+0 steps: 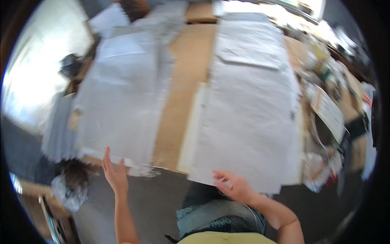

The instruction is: The person repeatedly applies glue to the edge of a white paper sheet using a brush, then places a string along the glued edge and folds the paper over to secure it. The person stacks the finished sheets and repeats the process with new sheets from a pile.

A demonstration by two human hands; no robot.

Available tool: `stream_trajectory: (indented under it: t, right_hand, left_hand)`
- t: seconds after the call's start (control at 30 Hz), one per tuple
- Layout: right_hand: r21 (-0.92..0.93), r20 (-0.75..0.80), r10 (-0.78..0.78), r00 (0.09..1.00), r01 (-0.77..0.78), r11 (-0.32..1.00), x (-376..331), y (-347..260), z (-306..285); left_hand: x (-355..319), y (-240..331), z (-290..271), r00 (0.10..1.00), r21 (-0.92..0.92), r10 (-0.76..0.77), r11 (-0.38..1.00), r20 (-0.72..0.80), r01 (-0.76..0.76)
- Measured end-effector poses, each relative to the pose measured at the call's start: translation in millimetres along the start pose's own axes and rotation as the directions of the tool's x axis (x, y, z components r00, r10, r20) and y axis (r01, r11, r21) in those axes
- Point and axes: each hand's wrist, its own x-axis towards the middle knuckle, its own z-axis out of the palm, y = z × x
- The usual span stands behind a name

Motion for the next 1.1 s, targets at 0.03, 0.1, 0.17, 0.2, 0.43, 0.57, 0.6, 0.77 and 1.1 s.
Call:
stream_trajectory:
  t: [0.03, 0.1, 0.17, 0.2, 0.43, 0.57, 0.6, 0.77, 1.1]
  right_hand:
    - [-0.063, -0.109, 0.077, 0.991, -0.084, 0.994, -16.7, 11.3, -28.0]
    - [-0.206, -0.307, 0.175, 0.935, -0.245, 0.947, -45.9, 29.6, -85.8]
    - [-0.534, -0.508, 0.023, 0.861, -0.335, 0.776, -86.8, 46.8, -146.0]
    - [-0.669, -0.572, -0.102, 0.814, -0.392, 0.632, -110.4, 53.6, -171.1]
    - [-0.867, -0.45, -0.256, 0.856, -0.487, -0.104, -209.9, 68.9, -261.7]
    - [-0.855, -0.512, -0.283, 0.811, -0.514, 0.071, -199.5, 73.3, -283.0]
    - [-0.782, -0.62, -0.299, 0.726, -0.601, 0.163, -196.7, 69.8, -290.4]
    - [-0.375, -0.925, -0.284, 0.253, -0.475, 0.796, -168.5, 71.1, -327.0]
    - [-0.455, -0.89, -0.321, 0.323, -0.603, 0.655, -170.9, 124.5, -359.4]
  left_hand:
    - [-15.5, 24.9, 25.0, 0.977, -0.107, 0.048, 0.994, 0.205, -0.026]
    - [-55.1, 63.6, 52.3, 0.85, -0.301, 0.247, 0.947, 0.465, -0.11]
    - [-86.6, 97.0, 72.0, 0.644, -0.368, 0.53, 0.848, 0.552, -0.381]
    - [-99.3, 111.7, 78.0, 0.584, -0.408, 0.589, 0.808, 0.559, -0.425]
    - [-139.4, 134.1, 128.0, 0.505, -0.463, 0.779, 0.627, 0.372, -0.627]
    - [-138.4, 142.4, 121.0, 0.513, -0.435, 0.77, 0.638, 0.381, -0.635]
    - [-138.8, 144.6, 121.1, 0.515, -0.432, 0.77, 0.638, 0.377, -0.637]
    - [-157.7, 175.1, 135.3, 0.56, -0.404, 0.75, 0.661, 0.352, -0.632]
    - [-144.8, 180.5, 120.8, 0.59, -0.517, 0.664, 0.74, 0.46, -0.43]
